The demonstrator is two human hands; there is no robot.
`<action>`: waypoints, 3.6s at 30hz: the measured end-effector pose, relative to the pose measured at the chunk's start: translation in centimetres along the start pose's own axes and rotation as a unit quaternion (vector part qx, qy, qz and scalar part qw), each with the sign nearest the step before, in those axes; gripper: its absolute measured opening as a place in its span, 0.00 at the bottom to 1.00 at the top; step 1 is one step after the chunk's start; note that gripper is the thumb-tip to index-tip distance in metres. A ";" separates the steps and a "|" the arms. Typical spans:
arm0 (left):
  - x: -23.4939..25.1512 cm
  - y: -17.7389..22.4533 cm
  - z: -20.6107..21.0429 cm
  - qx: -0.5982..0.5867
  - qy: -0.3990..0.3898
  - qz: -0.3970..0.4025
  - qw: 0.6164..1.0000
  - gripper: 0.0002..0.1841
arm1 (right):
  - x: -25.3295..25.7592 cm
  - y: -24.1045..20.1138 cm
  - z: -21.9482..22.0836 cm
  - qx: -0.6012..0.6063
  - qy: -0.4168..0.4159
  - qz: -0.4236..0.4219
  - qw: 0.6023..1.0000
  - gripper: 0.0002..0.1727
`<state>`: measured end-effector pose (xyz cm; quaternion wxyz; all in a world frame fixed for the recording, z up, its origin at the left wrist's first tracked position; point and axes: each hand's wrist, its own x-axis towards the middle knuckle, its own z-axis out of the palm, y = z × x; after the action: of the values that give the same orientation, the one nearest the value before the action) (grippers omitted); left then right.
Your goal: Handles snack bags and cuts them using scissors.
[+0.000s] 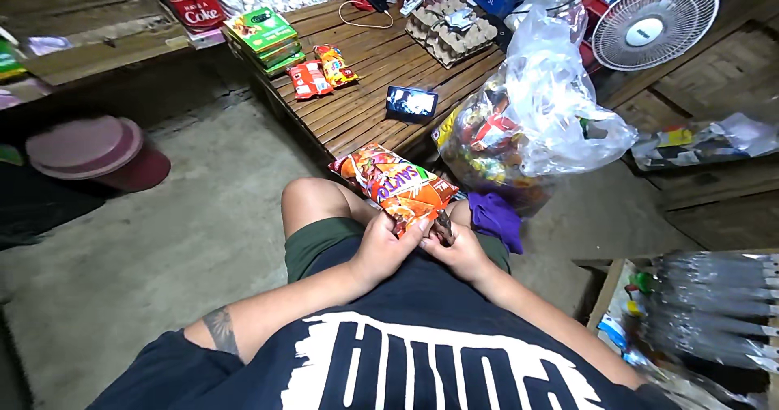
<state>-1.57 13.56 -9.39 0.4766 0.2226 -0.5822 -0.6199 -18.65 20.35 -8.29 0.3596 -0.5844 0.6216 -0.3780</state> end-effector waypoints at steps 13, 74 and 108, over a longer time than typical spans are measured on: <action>0.0 -0.3 0.0 0.009 -0.014 0.015 1.000 0.16 | 0.2 0.6 0.7 0.039 0.034 -0.017 0.999 0.08; 1.1 0.8 -1.3 0.249 -0.366 -0.082 0.893 0.38 | -1.2 -2.6 -0.5 0.274 -0.088 0.165 0.943 0.12; 8.0 2.9 -6.5 0.395 -0.189 0.377 0.816 0.16 | -1.9 -3.0 -6.6 0.261 -0.227 0.125 0.930 0.15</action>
<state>1.22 3.87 -5.91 0.4251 0.0335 -0.8938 -0.1384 -23.05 22.48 -2.65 0.6754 -0.4575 0.4710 -0.3357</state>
